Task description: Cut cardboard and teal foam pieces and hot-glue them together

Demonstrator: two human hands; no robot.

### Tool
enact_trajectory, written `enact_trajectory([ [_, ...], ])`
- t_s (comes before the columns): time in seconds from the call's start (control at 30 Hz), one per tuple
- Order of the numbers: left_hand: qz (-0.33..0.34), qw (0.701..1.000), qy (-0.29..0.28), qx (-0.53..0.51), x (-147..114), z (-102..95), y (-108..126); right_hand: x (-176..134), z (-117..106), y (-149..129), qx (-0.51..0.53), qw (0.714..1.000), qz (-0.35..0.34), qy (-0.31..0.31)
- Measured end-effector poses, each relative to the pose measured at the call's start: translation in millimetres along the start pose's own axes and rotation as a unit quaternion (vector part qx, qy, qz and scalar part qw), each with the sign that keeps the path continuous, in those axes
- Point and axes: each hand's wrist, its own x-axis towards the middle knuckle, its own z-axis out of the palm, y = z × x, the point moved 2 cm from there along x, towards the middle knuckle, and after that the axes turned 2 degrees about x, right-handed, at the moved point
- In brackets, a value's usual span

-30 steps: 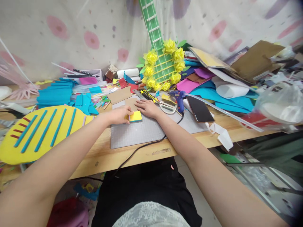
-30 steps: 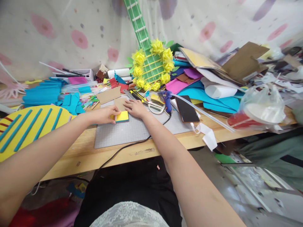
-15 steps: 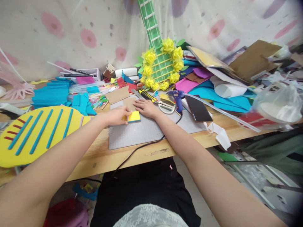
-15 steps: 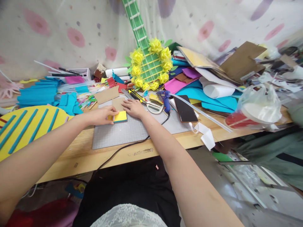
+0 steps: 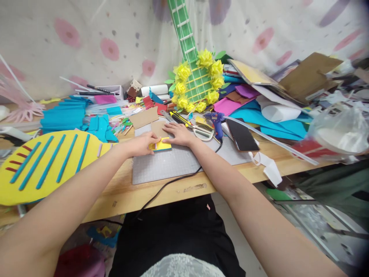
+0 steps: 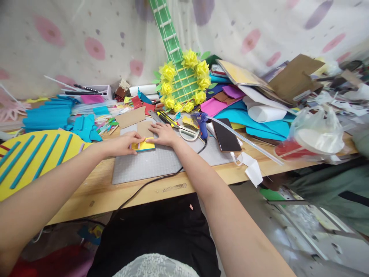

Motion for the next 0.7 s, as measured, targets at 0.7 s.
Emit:
enact_trajectory([
  [0.7,-0.194,0.971,-0.006,-0.137,1.1,-13.3,-1.3,1.6,2.9,-0.7,-0.019,1.0,-0.004,0.018],
])
